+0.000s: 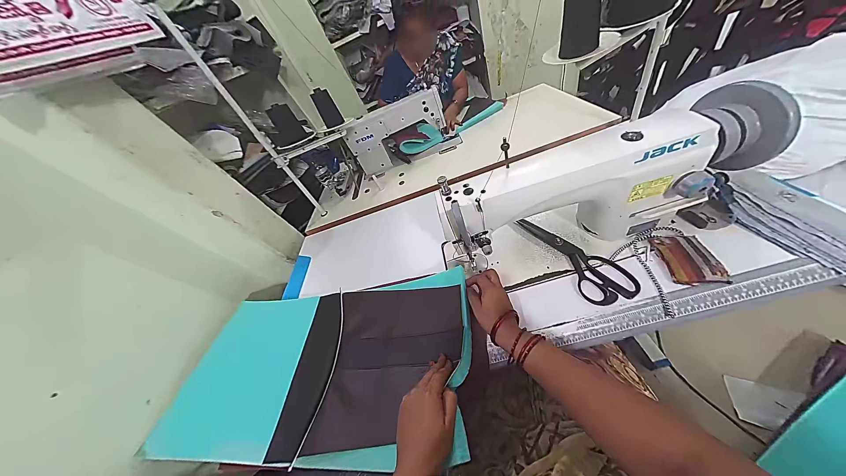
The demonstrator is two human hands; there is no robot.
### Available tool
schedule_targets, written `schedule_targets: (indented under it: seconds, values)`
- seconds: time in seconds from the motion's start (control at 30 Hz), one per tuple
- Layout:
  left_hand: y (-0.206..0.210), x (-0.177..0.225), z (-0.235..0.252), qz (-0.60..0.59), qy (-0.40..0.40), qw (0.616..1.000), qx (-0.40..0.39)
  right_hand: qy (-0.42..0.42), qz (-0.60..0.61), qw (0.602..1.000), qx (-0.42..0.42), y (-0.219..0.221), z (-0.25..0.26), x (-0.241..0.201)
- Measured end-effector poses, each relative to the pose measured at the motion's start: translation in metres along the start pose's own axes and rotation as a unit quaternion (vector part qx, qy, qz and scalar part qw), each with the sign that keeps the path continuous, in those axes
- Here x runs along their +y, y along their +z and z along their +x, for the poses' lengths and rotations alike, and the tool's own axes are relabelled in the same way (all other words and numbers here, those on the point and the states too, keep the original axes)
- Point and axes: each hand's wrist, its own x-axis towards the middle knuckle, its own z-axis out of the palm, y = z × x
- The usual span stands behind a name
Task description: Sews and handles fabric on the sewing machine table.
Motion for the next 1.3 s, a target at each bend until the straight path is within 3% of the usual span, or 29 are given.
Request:
schedule_targets:
  seconds: [0.17,0.4,0.53,0.63,0.7,0.8,0.87,1.07,1.3]
  values:
    - [-0.001,0.008,0.003,0.041,-0.025,0.997,-0.058,-0.029,0.028,0.997,0.069,0.004,0.001,0.008]
    - [0.0,0.019,0.009,0.117,-0.07,0.981,-0.135,-0.032,0.058,0.994,0.09,0.005,0.001,0.011]
    - [-0.017,-0.006,0.013,0.015,-0.007,0.994,-0.104,-0.062,0.068,0.985,0.144,0.005,-0.003,0.012]
    - [-0.038,-0.06,0.03,-0.066,0.052,0.996,-0.01,-0.226,0.0,0.958,0.178,0.016,-0.014,-0.008]
    - [-0.049,-0.101,0.045,-0.03,0.061,0.997,0.044,-0.293,-0.041,0.951,0.084,0.029,-0.025,-0.031]
    - [-0.063,-0.157,0.069,0.056,0.081,0.995,0.02,-0.222,-0.169,0.939,-0.203,0.046,-0.033,-0.077]
    - [-0.069,-0.18,0.082,0.1,0.109,0.989,-0.019,-0.195,-0.253,0.902,-0.291,0.066,-0.029,-0.098]
    - [-0.069,-0.208,0.093,0.121,0.14,0.981,-0.057,-0.184,-0.376,0.844,-0.335,0.11,-0.021,-0.139]
    - [-0.058,-0.214,0.093,0.113,0.164,0.979,-0.04,-0.191,-0.432,0.796,-0.378,0.134,-0.007,-0.135]
